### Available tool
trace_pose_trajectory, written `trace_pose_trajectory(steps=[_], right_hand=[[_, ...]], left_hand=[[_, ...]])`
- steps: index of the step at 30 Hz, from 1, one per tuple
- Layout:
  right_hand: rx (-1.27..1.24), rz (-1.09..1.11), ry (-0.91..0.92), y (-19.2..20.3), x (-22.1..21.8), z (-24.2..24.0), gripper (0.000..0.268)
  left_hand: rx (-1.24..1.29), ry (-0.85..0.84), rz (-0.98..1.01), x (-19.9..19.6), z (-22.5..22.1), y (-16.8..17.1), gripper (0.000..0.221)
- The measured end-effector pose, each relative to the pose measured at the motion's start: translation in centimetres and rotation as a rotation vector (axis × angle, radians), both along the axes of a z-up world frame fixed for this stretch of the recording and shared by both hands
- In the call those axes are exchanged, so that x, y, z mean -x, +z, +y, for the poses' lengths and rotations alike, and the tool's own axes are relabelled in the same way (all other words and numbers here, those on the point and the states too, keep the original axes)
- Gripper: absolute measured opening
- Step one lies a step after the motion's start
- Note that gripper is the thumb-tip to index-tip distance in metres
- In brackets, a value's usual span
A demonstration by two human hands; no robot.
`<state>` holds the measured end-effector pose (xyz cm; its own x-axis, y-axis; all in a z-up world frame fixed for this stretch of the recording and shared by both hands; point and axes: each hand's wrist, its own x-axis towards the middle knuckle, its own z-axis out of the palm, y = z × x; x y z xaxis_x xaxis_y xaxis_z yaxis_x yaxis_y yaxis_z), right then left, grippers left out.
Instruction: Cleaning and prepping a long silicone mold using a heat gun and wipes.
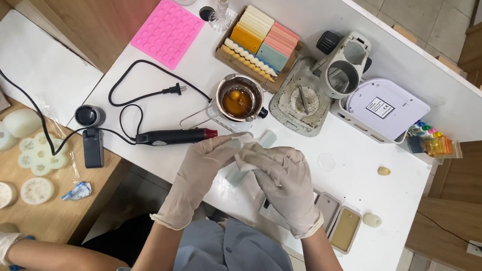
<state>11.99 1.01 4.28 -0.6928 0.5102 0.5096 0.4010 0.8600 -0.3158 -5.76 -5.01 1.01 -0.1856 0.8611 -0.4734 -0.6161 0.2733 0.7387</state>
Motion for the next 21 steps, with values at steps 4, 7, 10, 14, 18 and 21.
trace_pose_trajectory(steps=[4, 7, 10, 14, 18, 21], right_hand=[[0.304, 0.079, -0.167, -1.2, 0.3, 0.0, 0.03], [0.642, 0.209, -0.303, -1.6, 0.5, -0.2, 0.019], [0.744, 0.292, -0.305, -1.2, 0.8, -0.3, 0.013], [0.817, 0.257, -0.359, -1.3, 1.1, -0.1, 0.015], [0.824, 0.252, -0.321, -2.8, 0.7, 0.1, 0.015], [0.897, 0.29, -0.311, -2.8, 0.8, 0.2, 0.015]], left_hand=[[-0.023, -0.092, 0.068, -0.7, 0.2, -1.6, 0.036], [-0.005, -0.057, 0.173, -1.0, -0.1, -3.7, 0.036], [-0.165, -0.077, 0.228, -0.9, -0.3, -2.7, 0.042], [-0.071, -0.155, 0.232, -1.4, -0.6, -0.5, 0.043], [-0.06, -0.166, 0.159, -1.6, -0.6, 0.5, 0.055], [-0.051, -0.129, 0.103, -1.8, -0.2, -0.9, 0.055]])
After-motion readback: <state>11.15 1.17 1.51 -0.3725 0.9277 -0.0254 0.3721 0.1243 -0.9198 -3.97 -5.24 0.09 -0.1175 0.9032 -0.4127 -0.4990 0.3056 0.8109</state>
